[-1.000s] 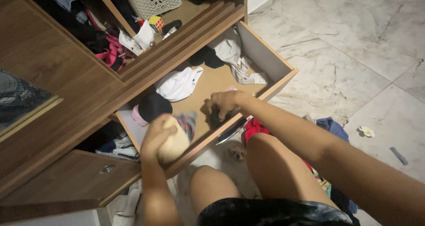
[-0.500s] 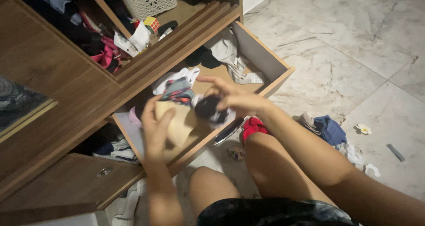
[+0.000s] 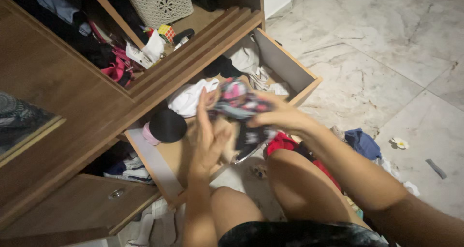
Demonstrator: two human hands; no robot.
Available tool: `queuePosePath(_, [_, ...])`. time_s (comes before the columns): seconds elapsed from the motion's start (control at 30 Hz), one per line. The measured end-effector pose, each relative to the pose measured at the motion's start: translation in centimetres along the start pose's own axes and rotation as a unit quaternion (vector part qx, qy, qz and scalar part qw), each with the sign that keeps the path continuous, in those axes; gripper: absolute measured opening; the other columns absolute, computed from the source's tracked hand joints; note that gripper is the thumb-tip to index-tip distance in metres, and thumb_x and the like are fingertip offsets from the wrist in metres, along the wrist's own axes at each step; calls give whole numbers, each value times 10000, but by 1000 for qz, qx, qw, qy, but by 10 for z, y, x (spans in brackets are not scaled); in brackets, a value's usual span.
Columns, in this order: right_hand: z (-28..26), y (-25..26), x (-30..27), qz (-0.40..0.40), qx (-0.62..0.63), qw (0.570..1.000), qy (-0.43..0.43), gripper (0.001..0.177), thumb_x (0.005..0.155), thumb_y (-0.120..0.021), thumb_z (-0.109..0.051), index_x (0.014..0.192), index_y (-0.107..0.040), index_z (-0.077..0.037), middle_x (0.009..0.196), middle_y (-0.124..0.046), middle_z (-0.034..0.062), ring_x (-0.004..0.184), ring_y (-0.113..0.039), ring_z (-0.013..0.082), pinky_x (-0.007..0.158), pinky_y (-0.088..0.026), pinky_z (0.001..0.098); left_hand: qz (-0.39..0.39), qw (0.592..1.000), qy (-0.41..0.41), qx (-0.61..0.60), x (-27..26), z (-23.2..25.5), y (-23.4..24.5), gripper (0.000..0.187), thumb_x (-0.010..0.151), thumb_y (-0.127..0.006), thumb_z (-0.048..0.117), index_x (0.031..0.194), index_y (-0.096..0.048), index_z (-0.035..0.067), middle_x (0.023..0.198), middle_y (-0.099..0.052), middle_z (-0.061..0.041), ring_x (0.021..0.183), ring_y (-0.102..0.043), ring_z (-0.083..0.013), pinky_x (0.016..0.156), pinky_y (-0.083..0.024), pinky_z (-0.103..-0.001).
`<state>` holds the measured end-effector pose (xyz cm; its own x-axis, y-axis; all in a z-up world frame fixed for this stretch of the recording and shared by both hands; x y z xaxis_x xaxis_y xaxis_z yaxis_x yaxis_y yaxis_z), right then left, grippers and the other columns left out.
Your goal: The person kneels in front of a wooden dresser and removes various garments from an open drawer, placing them on the floor. They then pick up the clothes from the floor and place them back into the drawer, repeating this process with multiple items.
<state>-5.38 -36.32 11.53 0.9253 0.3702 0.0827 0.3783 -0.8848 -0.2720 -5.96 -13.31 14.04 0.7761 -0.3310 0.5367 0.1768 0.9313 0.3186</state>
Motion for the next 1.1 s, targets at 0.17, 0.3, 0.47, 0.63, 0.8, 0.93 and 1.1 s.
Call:
queuePosePath(0.17, [-30,84,-99,145,-132,980,-31,706,653,-762,-87,1341,-611,-39,1105,-678,67,1026,-622,168,871,-500,310,-44,981,129,-136,-15,-46,27,730,998,-627,290,1619,-326,50,1602,-455,-204,1478,-473,-280,1206,-390,-374])
queuePosePath(0.3, [-7,148,-151,86,-190,971,-118,662,632,-799,-123,1273,-702,13,1102,-756,132,983,-679,234,846,-556,380,8,962,243,127,-21,-124,92,530,881,-748,259,1355,-622,60,1339,-645,-168,1221,-644,-278,959,-546,-371])
queuePosePath(0.47, [119,200,-155,36,-387,865,-318,638,680,-831,-276,1269,-691,-77,1141,-780,87,1062,-709,209,961,-556,342,-9,885,323,336,-31,-206,133,700,805,-789,411,1348,-604,8,1307,-596,-276,1212,-591,-403,1003,-479,-456])
queuePosePath(0.63, [257,232,-152,22,-448,826,-341,684,667,-820,-260,1303,-633,-92,1146,-772,124,1071,-729,244,975,-553,364,-4,894,259,367,-10,-233,120,689,780,-789,398,1328,-626,13,1284,-610,-295,1216,-575,-438,1032,-458,-467])
queuePosePath(0.8, [311,247,-164,-60,-558,706,-431,785,740,-802,-327,1471,-522,-256,1273,-697,97,1165,-682,268,1008,-536,381,-22,915,205,348,5,-234,87,622,799,-775,356,1300,-638,14,1269,-616,-291,1205,-583,-433,1025,-461,-466])
queuePosePath(0.93, [279,222,-140,-189,-624,685,-324,747,771,-732,-285,1484,-512,-232,1309,-678,129,1167,-659,315,984,-538,416,-37,926,182,329,4,-229,77,367,808,-731,226,1145,-737,81,1254,-659,-227,1184,-638,-367,1051,-493,-422])
queuePosePath(1.1, [136,146,-82,-152,-535,763,-329,421,892,-642,-292,1295,-653,-169,1188,-764,83,1061,-739,232,944,-575,355,-80,922,69,374,2,-218,67,278,730,-689,38,966,-811,122,1378,-580,-198,1304,-518,-390,1102,-424,-437])
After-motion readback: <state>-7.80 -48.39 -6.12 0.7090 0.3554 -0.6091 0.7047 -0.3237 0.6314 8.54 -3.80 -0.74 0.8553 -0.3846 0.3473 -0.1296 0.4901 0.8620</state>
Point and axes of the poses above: each hand's wrist, its own x-axis towards the middle knuckle, its own y-axis out of the back of the hand, z = x × y, the point moved 1 cm from there along x, towards the middle knuckle
